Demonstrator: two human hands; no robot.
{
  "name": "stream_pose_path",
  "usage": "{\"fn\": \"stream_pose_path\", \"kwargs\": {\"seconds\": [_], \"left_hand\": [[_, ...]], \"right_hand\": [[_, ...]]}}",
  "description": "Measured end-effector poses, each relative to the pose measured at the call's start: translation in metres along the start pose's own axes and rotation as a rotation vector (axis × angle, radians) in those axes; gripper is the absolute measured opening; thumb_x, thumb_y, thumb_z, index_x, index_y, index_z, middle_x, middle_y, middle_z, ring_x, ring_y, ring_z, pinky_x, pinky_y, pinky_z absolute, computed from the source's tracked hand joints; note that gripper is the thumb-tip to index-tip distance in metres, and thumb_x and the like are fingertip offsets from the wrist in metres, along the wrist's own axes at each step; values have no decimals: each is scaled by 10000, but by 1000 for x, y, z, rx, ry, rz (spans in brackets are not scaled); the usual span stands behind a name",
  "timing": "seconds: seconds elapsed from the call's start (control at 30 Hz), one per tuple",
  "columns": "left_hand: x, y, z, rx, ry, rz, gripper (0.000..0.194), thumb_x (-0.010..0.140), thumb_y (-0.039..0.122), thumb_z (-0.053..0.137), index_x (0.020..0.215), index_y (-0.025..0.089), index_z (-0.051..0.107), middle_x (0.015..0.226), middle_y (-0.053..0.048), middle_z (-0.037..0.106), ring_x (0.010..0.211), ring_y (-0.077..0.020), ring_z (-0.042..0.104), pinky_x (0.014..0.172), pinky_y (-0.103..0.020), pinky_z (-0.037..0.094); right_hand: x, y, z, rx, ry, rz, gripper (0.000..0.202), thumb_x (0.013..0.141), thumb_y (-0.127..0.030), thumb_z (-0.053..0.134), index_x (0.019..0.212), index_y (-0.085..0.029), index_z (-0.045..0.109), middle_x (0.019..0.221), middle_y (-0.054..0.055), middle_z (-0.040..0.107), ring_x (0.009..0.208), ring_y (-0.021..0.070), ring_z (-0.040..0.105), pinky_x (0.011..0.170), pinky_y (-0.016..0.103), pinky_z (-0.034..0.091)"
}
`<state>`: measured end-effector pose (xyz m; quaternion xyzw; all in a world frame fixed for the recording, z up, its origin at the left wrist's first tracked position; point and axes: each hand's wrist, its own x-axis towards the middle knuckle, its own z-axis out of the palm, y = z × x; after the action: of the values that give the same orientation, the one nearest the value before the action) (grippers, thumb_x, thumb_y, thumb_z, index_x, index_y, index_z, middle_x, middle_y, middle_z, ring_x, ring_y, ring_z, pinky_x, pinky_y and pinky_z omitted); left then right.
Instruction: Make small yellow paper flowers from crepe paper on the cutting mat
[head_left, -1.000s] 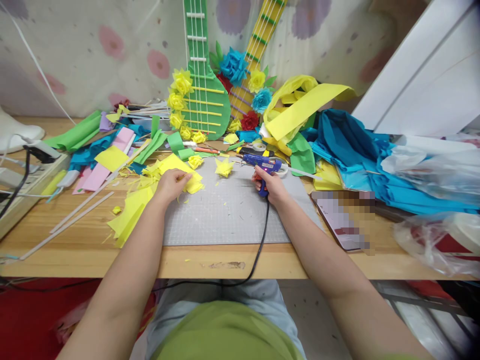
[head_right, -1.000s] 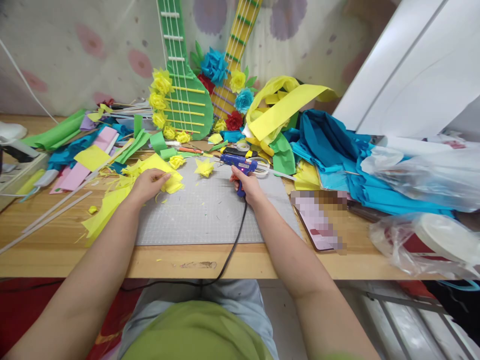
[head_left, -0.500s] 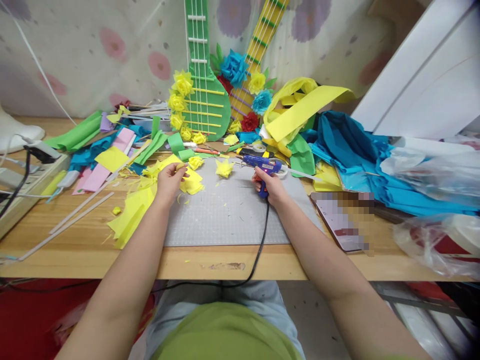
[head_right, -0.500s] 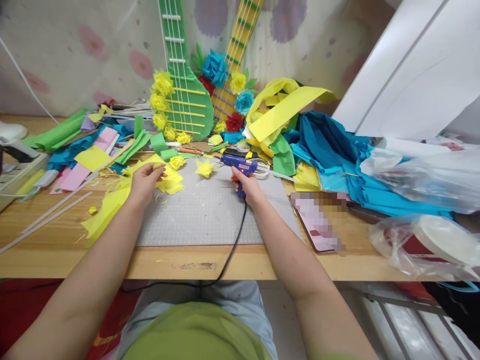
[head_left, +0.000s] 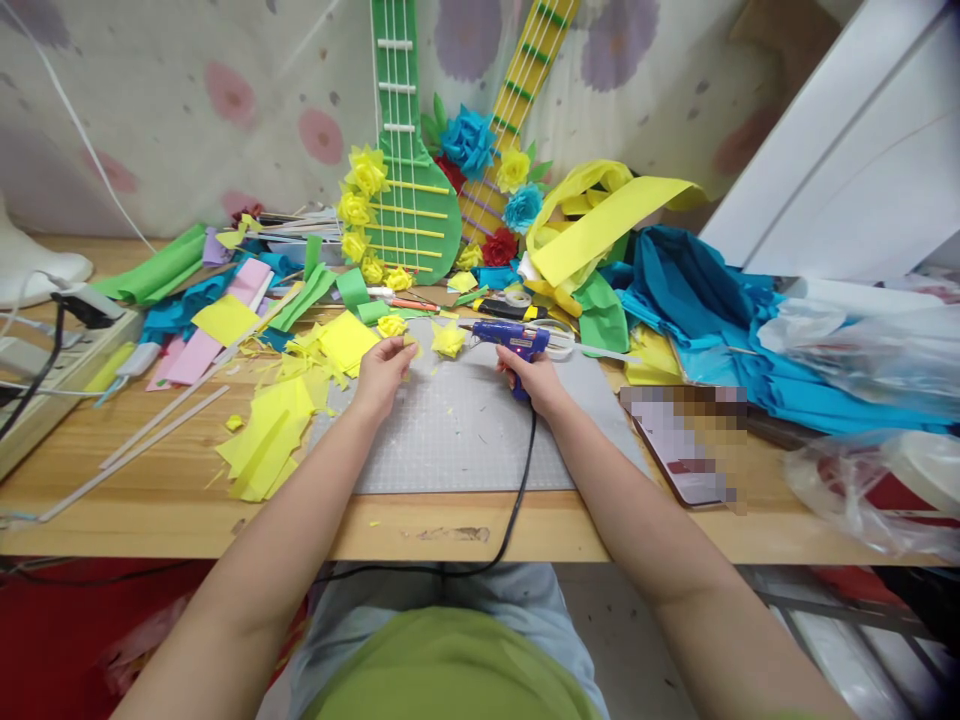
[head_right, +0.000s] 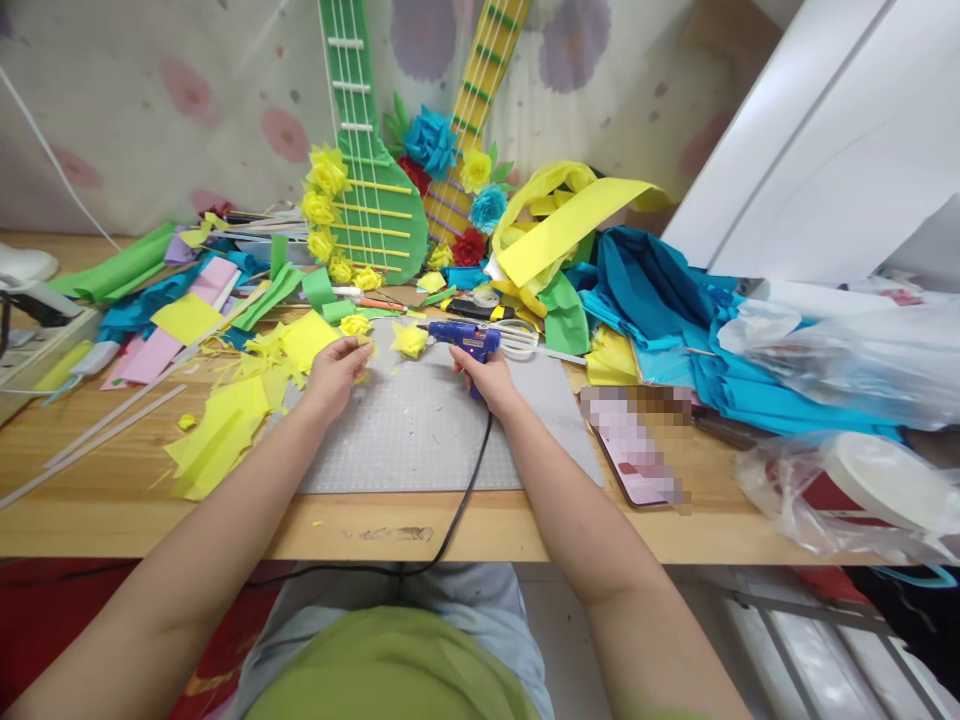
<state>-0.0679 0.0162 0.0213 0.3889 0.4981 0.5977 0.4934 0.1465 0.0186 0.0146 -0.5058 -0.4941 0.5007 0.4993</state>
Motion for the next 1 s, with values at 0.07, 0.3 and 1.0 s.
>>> {"fn": "stream_pose_path", "kwargs": {"seconds": [0.07,0.3,1.0], "left_hand": [[-1,-2,2,-16,12,-15,234,547,271,693,704,160,560,612,39,518,498,-52,438,436,-175,313],[-8,-3,14,119,-296,-66,242,556,303,689,695,157,555,710,-2,591,678,-118,539,614,-240,433],[-12,-3,13,-57,-4,-71,244,590,190,657,721,165,452,640,18,563,701,-159,633,620,-280,505]], "right_hand": [[-1,0,1,-39,10,-7,360,596,-514,664,566,-177,542,509,-19,528,377,54,374,377,221,308],[1,4,0,-31,44,-50,364,615,-529,640,580,-177,553,571,-2,571,397,59,396,392,225,330],[-2,2,-2,-143,34,-62,373,625,-553,615,605,-185,556,588,3,588,408,65,394,413,228,337]]}}
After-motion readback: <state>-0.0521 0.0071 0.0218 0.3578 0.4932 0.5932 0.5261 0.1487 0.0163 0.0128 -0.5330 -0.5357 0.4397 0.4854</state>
